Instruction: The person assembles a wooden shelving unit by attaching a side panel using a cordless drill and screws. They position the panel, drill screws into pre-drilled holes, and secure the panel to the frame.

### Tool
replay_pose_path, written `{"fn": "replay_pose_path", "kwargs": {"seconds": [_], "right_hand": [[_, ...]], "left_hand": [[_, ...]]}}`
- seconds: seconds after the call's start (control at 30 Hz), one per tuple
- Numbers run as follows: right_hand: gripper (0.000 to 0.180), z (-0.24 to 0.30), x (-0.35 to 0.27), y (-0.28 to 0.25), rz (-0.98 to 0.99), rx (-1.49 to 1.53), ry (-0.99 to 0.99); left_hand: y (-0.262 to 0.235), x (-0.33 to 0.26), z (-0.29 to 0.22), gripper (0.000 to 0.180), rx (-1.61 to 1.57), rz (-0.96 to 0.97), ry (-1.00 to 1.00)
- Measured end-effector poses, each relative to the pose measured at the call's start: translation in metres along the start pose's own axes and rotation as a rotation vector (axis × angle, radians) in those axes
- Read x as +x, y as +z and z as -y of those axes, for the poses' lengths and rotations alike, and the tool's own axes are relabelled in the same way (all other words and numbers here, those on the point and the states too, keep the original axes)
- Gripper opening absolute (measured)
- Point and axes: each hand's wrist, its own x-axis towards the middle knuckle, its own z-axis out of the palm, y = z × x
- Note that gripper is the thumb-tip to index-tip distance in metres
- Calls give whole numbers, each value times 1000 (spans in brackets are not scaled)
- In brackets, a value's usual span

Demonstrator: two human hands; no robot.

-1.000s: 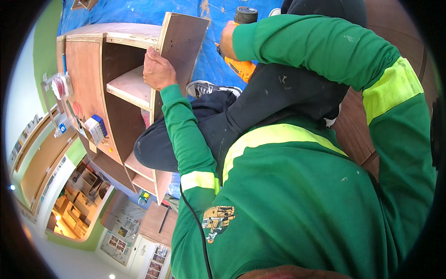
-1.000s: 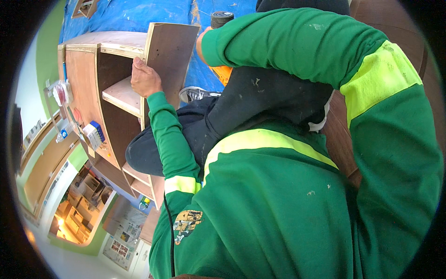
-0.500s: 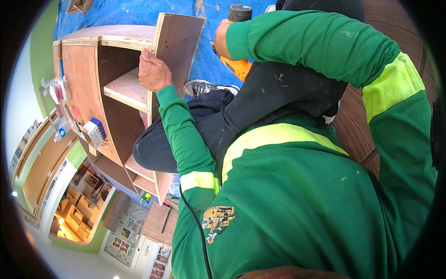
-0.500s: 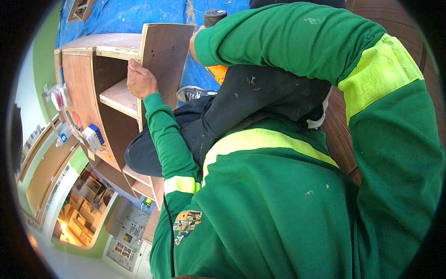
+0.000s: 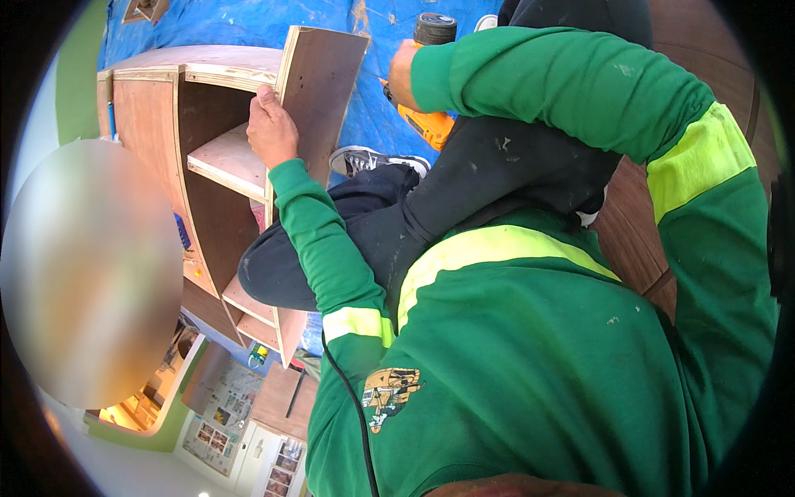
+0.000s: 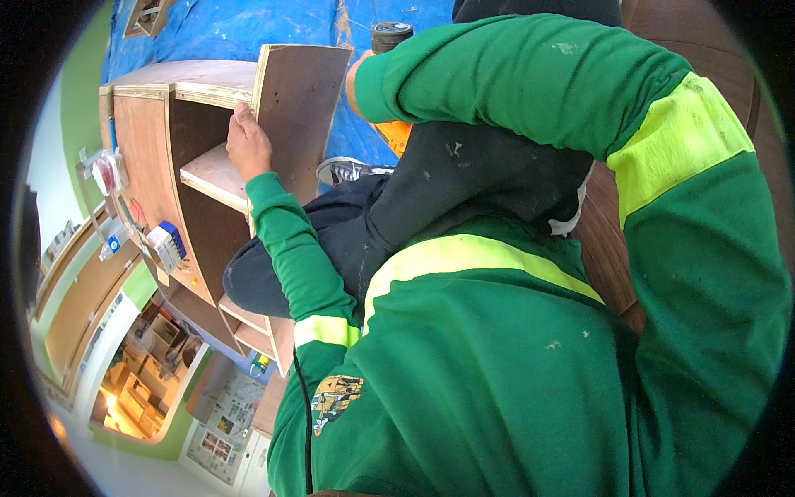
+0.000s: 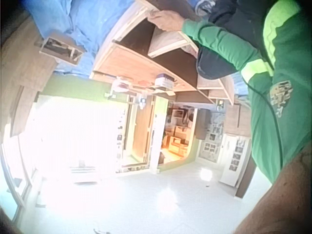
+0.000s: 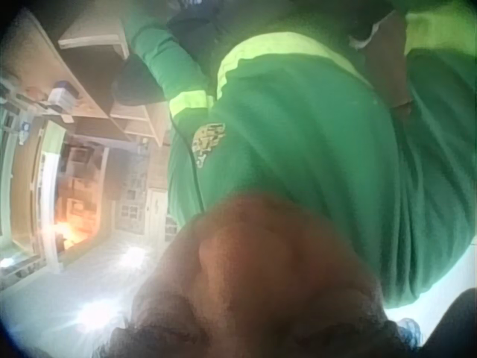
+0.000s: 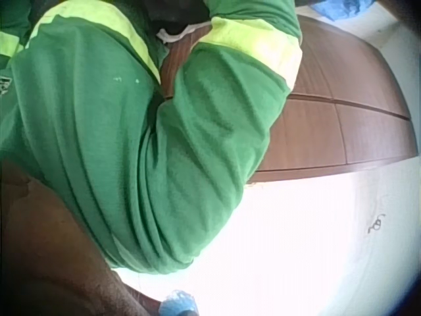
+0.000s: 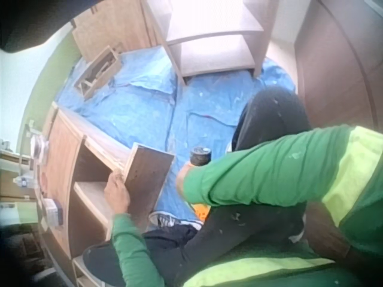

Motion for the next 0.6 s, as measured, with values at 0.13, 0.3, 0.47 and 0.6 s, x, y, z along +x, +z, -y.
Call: {"fn": "replay_pose_path", "kwargs": {"seconds": [0.13,0.3,0.47,0.6], "right_hand": [[45,-4,31,14,126,30,7],[47,-3,4,7,53,-9,11],[35,-6,-1,10,-45,-3,-7],[19,-10,-16,29,-263,-24,-35]], "left_hand": [[-7,11,2,73,-119,133,-38],[-10,12,2,76,-178,157,-32],[-10,21,10,78,-246,243,-23],[-4,26,28,73,-409,262,17]]}}
